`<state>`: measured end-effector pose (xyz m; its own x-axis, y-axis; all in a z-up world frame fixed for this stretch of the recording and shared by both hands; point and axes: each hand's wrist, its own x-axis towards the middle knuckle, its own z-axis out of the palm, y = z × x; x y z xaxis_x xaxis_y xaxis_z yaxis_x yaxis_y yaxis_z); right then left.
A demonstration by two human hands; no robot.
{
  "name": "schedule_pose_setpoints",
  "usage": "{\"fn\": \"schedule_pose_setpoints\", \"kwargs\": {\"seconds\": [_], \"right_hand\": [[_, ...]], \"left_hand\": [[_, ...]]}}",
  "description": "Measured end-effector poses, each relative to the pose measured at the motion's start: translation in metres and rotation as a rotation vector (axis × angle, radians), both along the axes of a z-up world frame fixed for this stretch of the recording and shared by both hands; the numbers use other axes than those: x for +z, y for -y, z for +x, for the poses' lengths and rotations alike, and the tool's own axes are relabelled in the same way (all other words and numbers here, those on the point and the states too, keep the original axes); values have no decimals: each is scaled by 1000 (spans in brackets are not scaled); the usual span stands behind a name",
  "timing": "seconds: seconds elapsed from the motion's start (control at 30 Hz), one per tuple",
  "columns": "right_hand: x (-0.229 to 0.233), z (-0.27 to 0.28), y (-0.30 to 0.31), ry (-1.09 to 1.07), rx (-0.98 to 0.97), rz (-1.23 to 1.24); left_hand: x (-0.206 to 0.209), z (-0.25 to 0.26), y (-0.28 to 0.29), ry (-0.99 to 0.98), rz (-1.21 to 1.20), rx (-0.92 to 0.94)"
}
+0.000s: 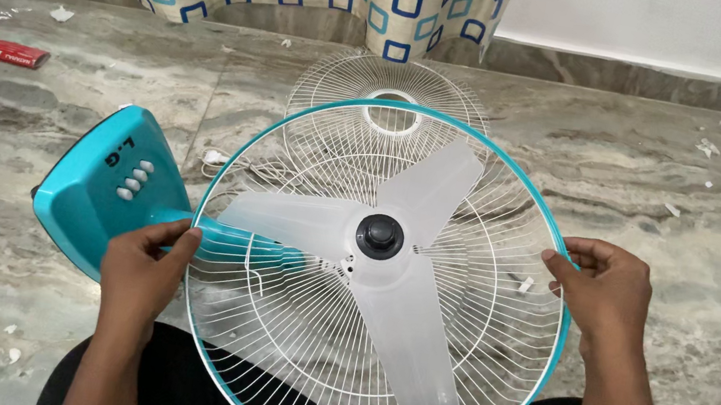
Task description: The person assembles an electric fan by attaching the front wire grille to the fan head using a screwdriver. They tighten multiple screws around the grille rim, then place the rear wire grille onto the fan head and begin securing it.
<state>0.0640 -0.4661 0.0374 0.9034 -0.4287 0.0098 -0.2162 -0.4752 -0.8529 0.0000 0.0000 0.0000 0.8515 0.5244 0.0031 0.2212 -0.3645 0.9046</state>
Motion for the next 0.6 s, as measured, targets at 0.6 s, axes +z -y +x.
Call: {"fn": "schedule_pose_setpoints", "kwargs": {"seconds": [0.6], "right_hand": [[1,5,-14,78,-75,-228]], "left_hand": [[-6,2,-1,29,-164,-30]]}}
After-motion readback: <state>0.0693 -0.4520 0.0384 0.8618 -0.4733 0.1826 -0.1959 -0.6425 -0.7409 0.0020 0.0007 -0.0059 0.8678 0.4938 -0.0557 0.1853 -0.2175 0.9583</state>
